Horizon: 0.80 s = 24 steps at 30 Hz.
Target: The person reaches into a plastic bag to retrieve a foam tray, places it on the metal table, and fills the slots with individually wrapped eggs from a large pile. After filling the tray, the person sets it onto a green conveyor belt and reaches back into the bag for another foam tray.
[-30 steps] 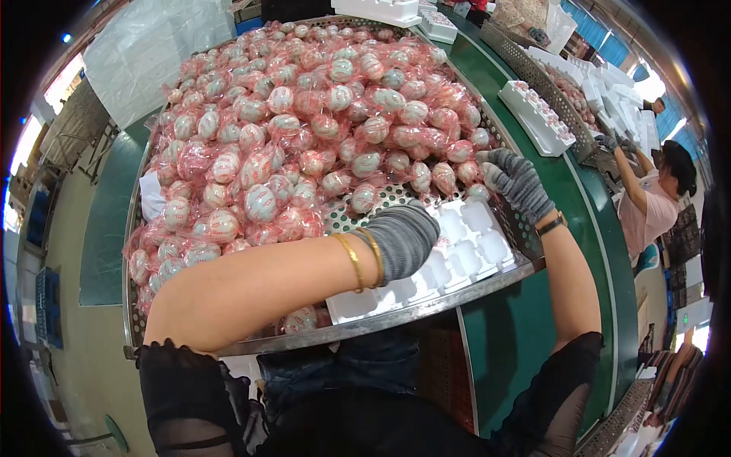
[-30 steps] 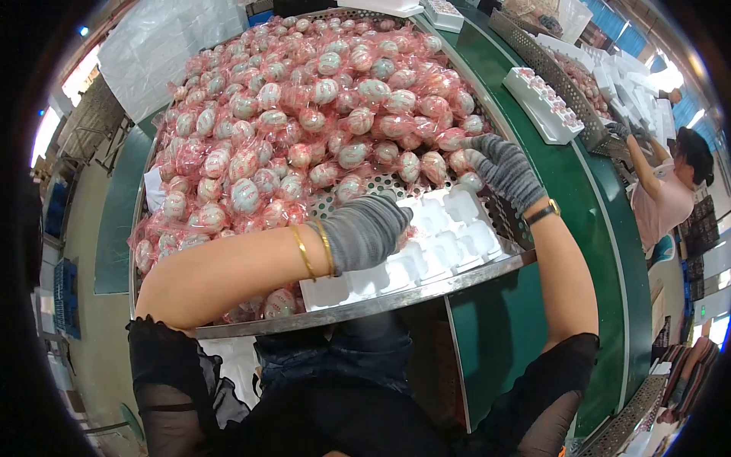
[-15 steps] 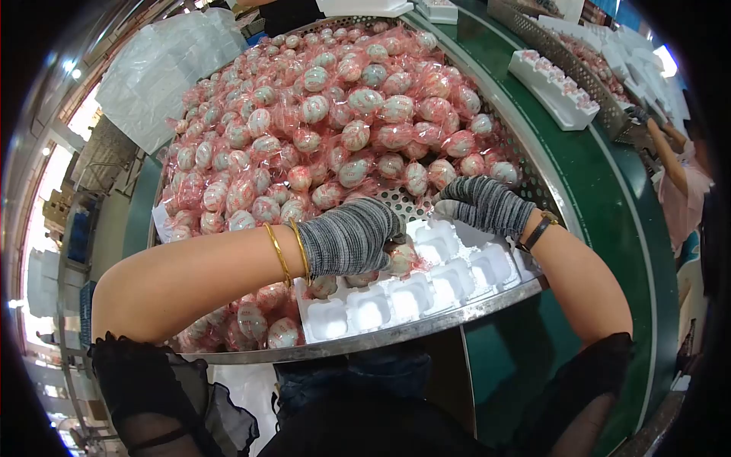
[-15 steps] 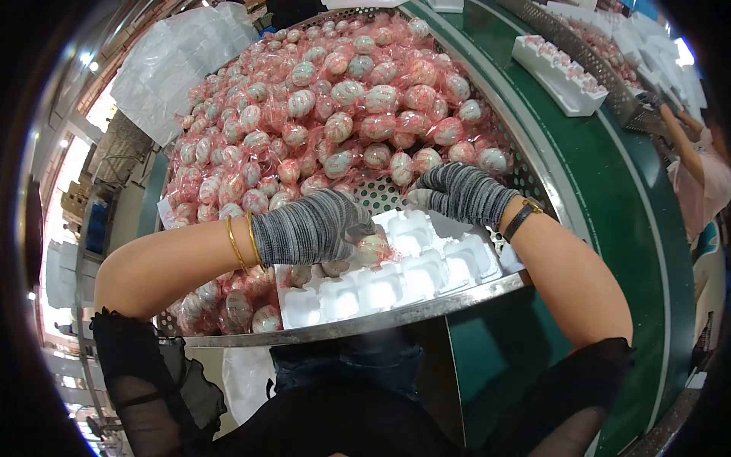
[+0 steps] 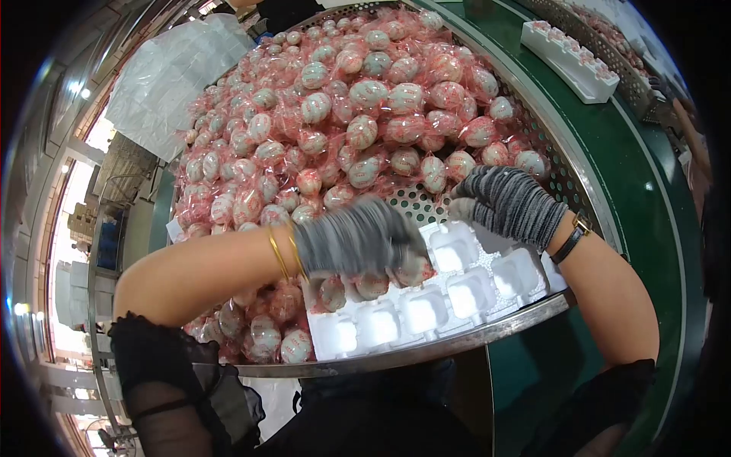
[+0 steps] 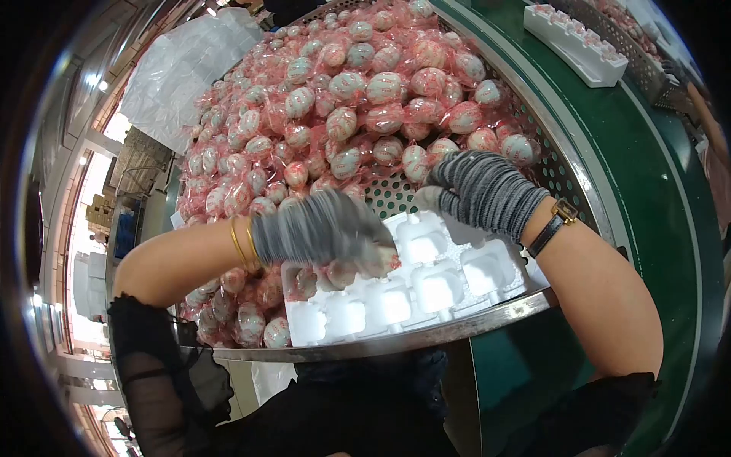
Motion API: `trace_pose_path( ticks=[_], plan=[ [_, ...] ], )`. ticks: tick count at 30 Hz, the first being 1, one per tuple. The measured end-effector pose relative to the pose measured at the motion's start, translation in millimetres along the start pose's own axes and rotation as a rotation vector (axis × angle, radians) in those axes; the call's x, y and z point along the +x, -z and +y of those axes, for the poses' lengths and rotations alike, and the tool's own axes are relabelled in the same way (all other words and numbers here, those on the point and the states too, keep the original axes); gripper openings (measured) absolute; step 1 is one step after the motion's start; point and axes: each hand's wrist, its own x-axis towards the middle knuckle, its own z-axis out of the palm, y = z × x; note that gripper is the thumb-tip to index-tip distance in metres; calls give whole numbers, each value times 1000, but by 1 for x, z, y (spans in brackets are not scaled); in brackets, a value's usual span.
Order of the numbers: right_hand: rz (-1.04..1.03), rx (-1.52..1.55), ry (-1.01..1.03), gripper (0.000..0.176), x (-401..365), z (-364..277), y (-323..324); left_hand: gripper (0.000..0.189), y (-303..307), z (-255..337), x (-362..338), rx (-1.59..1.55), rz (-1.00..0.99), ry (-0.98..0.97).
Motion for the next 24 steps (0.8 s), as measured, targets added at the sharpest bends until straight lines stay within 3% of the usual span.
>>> trace_pose_path(
  ticks=[2, 3, 5, 7, 11, 14, 18, 19, 24],
  plan=[
    [87, -43, -1, 36, -3, 6, -1, 21, 28, -8, -10, -112, 295, 270],
    [72, -77, -64, 36, -1, 10, -4, 30, 39, -84, -9, -133, 320, 343],
    [30, -104, -34, 36, 0, 10, 0, 42, 38, -136, -12, 252, 315, 408],
    [-18, -137, -5, 37, 1, 10, 3, 48, 21, -81, -21, 1060, 213, 372],
    [-78, -147, -69, 37, 2, 10, 4, 47, 7, -108, -4, 1048, 377, 463],
    [-57, -125, -14, 38, 2, 18, -1, 46, 14, -116, -1, 1149, 355, 353],
    [-107, -181, -74, 41, -2, 14, 6, 35, 43, -97, -18, 544, 320, 531],
    [-117, -174, -63, 42, -2, 15, 6, 34, 45, -111, -31, 481, 386, 412],
    [-193, -238, -114, 47, 4, 13, 7, 43, 15, -87, -22, 822, 334, 441]
  ],
)
